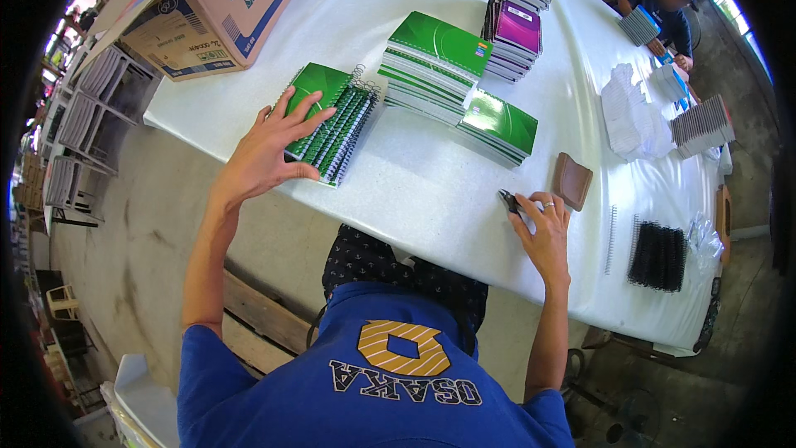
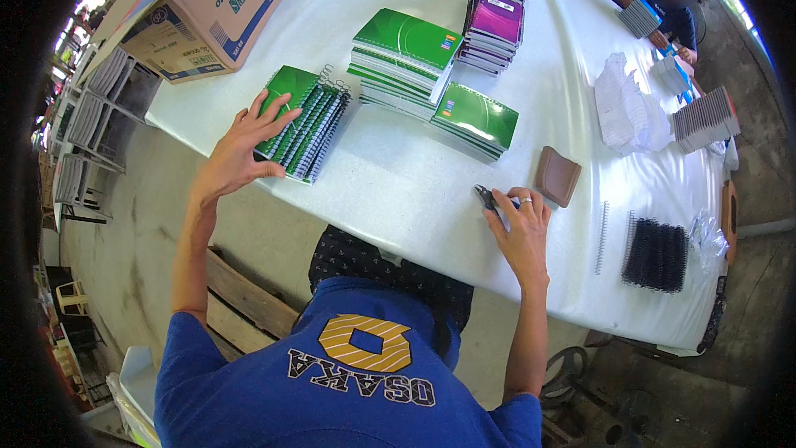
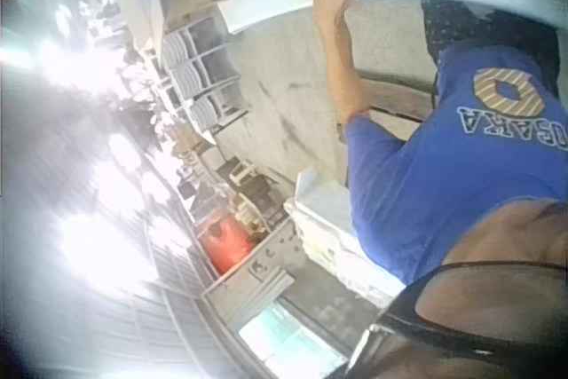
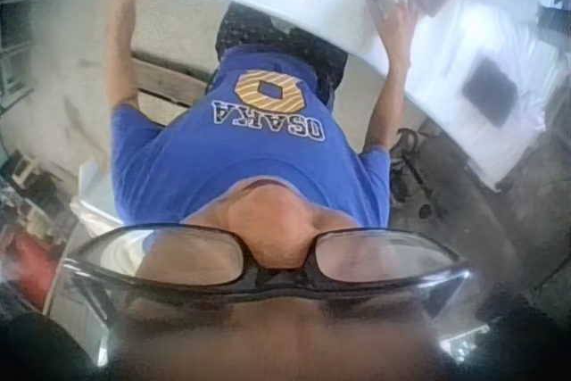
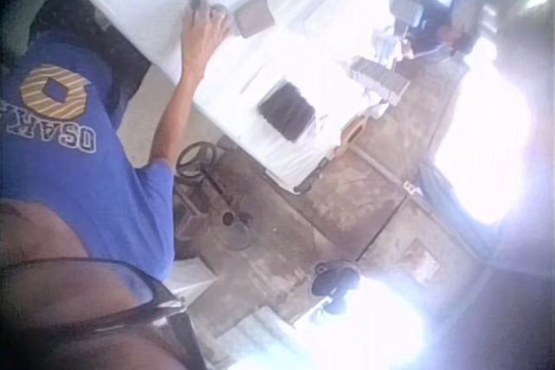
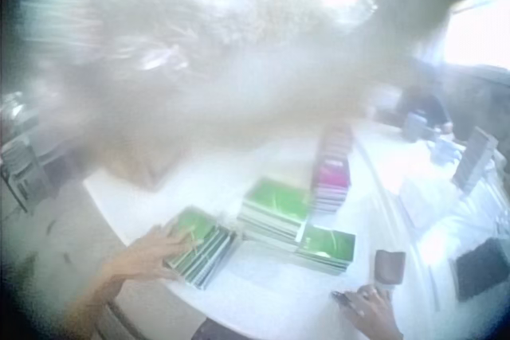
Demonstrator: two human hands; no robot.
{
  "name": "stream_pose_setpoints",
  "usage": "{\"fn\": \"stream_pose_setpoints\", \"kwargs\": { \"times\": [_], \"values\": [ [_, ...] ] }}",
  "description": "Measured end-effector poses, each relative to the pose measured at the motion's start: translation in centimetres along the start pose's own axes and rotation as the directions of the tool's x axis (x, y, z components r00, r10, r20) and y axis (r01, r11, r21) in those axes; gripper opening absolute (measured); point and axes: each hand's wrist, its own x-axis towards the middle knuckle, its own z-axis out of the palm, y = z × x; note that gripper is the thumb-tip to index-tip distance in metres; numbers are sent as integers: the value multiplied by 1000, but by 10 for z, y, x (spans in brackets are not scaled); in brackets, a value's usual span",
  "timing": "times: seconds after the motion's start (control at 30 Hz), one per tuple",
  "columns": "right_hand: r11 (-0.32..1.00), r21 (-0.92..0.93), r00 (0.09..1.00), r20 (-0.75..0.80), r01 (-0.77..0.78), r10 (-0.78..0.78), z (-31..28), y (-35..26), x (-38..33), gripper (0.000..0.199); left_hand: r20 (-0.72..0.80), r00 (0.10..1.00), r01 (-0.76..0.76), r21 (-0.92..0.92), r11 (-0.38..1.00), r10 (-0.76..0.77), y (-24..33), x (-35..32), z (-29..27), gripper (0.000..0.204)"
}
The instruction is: The person assembles spiral notebooks by hand and using pliers, inserting a spiral coil into pre-punched holes of notebook covers and pages, and crimping the ends of the coil to secure it.
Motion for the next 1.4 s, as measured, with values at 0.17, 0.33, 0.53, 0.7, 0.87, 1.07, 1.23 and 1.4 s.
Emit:
{"fn": "stream_pose_setpoints", "kwargs": {
  "times": [0.17,0.33,0.53,0.7,0.87,1.07,1.23,1.4],
  "values": [
    [826,461,906,-99,-326,412,20,15,70,28,113,994,-11,50,999,5,4,-3,-6,101],
    [439,419,603,472,-795,643,38,73,129,33,-277,951,-102,142,985,138,54,18,-3,80],
    [458,673,735,192,-581,650,27,72,115,24,-342,920,-257,-157,953,192,107,36,52,77],
    [396,885,884,37,-246,466,25,1,44,18,-413,884,-275,-77,959,220,159,56,69,87],
    [325,892,854,117,-315,507,51,-50,4,23,-192,907,-361,108,926,376,176,78,102,79],
    [750,614,847,-240,-246,474,-2,38,3,27,154,962,-208,-126,970,227,164,79,116,54],
    [454,-270,524,-531,-849,665,0,176,-47,23,6,913,-407,22,913,407,163,96,125,50],
    [799,538,858,-244,-267,451,-19,81,-5,23,39,933,-358,5,934,358,158,95,122,48]
  ]
}}
